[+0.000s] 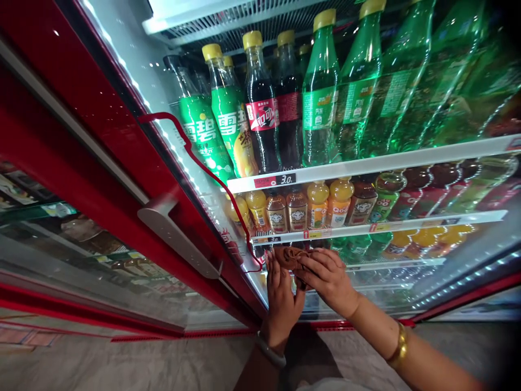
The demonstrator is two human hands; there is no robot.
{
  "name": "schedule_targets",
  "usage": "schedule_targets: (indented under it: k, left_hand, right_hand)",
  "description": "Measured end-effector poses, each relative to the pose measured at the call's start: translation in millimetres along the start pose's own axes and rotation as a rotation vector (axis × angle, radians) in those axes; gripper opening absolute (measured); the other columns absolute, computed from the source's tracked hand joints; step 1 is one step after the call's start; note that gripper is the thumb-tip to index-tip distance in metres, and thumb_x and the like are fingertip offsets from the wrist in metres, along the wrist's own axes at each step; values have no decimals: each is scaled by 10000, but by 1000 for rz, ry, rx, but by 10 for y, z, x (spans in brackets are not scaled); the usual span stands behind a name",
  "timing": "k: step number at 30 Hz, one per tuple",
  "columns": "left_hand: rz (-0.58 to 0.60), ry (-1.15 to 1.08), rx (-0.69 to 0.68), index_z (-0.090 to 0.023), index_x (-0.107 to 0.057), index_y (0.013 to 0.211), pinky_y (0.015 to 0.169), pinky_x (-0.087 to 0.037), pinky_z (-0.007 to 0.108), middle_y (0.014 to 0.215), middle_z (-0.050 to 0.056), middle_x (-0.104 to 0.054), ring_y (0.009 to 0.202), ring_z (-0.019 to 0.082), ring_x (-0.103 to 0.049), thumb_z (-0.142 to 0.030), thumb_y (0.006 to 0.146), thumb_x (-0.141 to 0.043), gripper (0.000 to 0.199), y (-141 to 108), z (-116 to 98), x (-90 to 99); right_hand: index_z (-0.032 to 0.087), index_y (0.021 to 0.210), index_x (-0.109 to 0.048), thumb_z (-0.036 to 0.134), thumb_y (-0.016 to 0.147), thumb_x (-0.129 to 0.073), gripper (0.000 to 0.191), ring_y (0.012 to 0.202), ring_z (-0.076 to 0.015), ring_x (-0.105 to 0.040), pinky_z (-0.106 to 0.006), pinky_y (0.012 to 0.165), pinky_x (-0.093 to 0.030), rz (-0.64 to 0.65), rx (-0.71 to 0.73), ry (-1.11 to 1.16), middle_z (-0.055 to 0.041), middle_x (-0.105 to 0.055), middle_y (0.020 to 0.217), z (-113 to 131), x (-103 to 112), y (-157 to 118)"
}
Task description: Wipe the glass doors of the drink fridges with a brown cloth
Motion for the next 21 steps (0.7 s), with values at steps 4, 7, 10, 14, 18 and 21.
schedule_targets:
  k: [4, 7, 10, 14, 18, 21]
  left_hand:
    - [88, -30, -41, -104, -109, 1686, 1307, -346, 481, 1767, 175, -166, 1659, 273, -123, -218, 1013, -503, 788, 39, -128, 24]
    - [46, -74, -82, -117, -78, 1690, 1318, -321, 496, 1777, 147, -114, 1660, 275, -96, -247, 1045, -419, 741, 135, -242, -72]
    - [-10, -110, -133, -124, -61, 1693, 1320, -299, 553, 1769, 166, -116, 1658, 300, -98, -324, 1074, -360, 716, 249, -318, -223]
    - [-1, -64, -168, -117, -74, 1691, 1358, -145, 563, 1766, 163, -148, 1661, 285, -53, -379, 1096, -314, 693, 327, -378, -350]
    - [44, -45, -160, -152, -104, 1695, 1360, -50, 572, 1747, 161, -241, 1664, 278, -83, -406, 1097, -317, 684, 380, -485, -409]
    - [38, -59, -171, -152, -118, 1695, 1357, -10, 571, 1736, 169, -276, 1662, 282, -111, -412, 1097, -310, 680, 459, -617, -469]
  right_hand:
    - [275, 1080, -740, 186, 946, -682, 171, 1180, -206, -617, -442, 1125, -468, 1, -60, -34, -24, -742, 1213, -237, 230, -160]
    - [292, 1094, -733, 194, 879, -769, 239, 1192, -232, -615, -473, 1106, -483, -99, -156, -69, -52, -696, 1259, -332, 330, -116]
    - [306, 1090, -742, 199, 896, -742, 222, 1156, -216, -618, -437, 1078, -499, -115, -153, -68, -40, -691, 1217, -293, 267, -117]
    - [294, 1066, -749, 165, 942, -651, 204, 1102, -200, -615, -399, 1026, -508, -49, -95, -86, -40, -696, 1137, -331, 288, -344]
    - [267, 1063, -747, 182, 903, -711, 185, 1108, -231, -624, -437, 994, -515, -60, -196, -127, -72, -669, 1169, -563, 508, -477]
    - [268, 1072, -742, 183, 889, -716, 204, 1150, -253, -620, -463, 1013, -510, -132, -247, -123, -79, -648, 1213, -627, 538, -423]
Point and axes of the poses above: each hand's wrist, its own y-axis towards the middle knuckle, its own x-axis out of the back of the hand, z = x × y, the point moved 1 cm from there along y, towards the middle knuckle
